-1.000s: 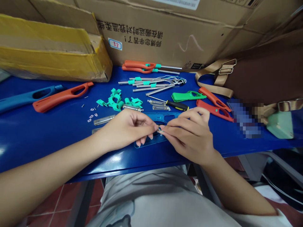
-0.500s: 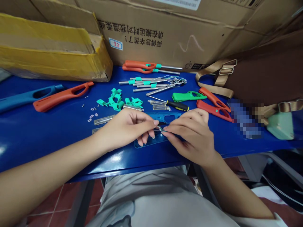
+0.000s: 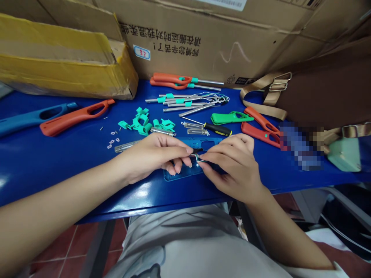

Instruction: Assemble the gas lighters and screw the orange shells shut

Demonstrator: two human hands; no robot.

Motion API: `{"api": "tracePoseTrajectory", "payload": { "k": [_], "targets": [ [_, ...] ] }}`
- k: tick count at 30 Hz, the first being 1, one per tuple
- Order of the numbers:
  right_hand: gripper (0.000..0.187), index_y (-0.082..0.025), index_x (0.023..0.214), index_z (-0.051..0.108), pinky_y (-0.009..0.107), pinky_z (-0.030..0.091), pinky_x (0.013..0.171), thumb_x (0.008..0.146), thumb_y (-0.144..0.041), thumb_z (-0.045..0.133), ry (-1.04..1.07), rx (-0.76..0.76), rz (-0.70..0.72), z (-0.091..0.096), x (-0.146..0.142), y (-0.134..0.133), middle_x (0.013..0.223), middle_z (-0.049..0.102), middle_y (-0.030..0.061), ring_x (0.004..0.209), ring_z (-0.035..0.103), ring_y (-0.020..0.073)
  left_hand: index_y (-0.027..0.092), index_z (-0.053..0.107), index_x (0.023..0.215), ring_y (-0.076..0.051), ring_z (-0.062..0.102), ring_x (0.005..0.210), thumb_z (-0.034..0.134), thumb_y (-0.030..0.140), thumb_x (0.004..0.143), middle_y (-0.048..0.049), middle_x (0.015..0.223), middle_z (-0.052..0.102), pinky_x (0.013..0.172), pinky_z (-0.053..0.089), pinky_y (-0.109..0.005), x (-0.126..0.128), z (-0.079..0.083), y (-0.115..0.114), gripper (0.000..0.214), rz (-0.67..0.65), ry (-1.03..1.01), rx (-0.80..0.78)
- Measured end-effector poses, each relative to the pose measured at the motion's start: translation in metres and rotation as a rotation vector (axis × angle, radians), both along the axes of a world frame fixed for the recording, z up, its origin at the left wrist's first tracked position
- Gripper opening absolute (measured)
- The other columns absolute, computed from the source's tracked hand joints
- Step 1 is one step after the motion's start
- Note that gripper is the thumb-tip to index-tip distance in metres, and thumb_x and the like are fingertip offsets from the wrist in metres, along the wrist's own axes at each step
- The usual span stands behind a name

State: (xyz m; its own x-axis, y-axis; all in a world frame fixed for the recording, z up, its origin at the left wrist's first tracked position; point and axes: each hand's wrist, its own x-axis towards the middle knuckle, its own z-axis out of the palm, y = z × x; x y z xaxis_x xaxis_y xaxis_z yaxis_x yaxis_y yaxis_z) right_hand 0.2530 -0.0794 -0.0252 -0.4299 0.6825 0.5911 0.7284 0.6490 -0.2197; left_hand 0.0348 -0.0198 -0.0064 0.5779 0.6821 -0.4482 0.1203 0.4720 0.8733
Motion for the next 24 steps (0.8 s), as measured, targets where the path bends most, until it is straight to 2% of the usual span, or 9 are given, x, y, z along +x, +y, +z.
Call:
{"api": "tracePoseTrajectory", "payload": {
  "k": [6,9,14,24],
  "targets": [
    [0.007,-0.023,0.088,0.069,0.045,0.036,0.091,0.09,-0.026,0.075,-0.001,-0.001,-0.053,-0.0047,-0.0032,0.0018,0.085,0.076,-0.0024,0.085,0.063,0.0188,0.015,0.081,0.085,-0.006,0.066,0.051,0.076,0.015,0.085,0.0006,0.065,0.075,0.049,0.057,-0.011,0.002,0.004,-0.0039,0.005,0.013,-0.024,0.143],
    [0.007,-0.023,0.086,0.069,0.045,0.035,0.093,0.09,-0.025,0.074,0.007,-0.027,-0.06,-0.0055,-0.0036,0.0015,0.083,0.075,-0.0025,0.085,0.062,0.0184,0.016,0.081,0.094,-0.008,0.068,0.052,0.076,0.011,0.082,0.0019,0.062,0.075,0.051,0.058,-0.011,0.0024,0.0046,-0.0062,0.013,0.017,-0.014,0.206],
    [0.006,-0.023,0.086,0.07,0.044,0.035,0.093,0.091,-0.022,0.073,0.011,-0.033,-0.043,-0.0055,-0.0037,0.0007,0.082,0.073,-0.0024,0.084,0.061,0.0169,0.015,0.081,0.092,-0.009,0.069,0.052,0.075,0.01,0.083,0.0011,0.063,0.076,0.051,0.059,-0.012,0.0018,0.0005,-0.006,0.012,0.03,0.024,0.289],
    [0.006,-0.022,0.087,0.071,0.044,0.038,0.095,0.092,-0.019,0.072,0.053,-0.057,-0.002,-0.0057,-0.0035,-0.0013,0.082,0.073,-0.0014,0.082,0.063,0.0156,0.019,0.081,0.098,-0.014,0.071,0.053,0.074,0.024,0.088,-0.0005,0.065,0.076,0.051,0.063,-0.022,-0.0017,-0.0046,-0.0069,0.014,-0.043,0.086,0.592]
  ]
}}
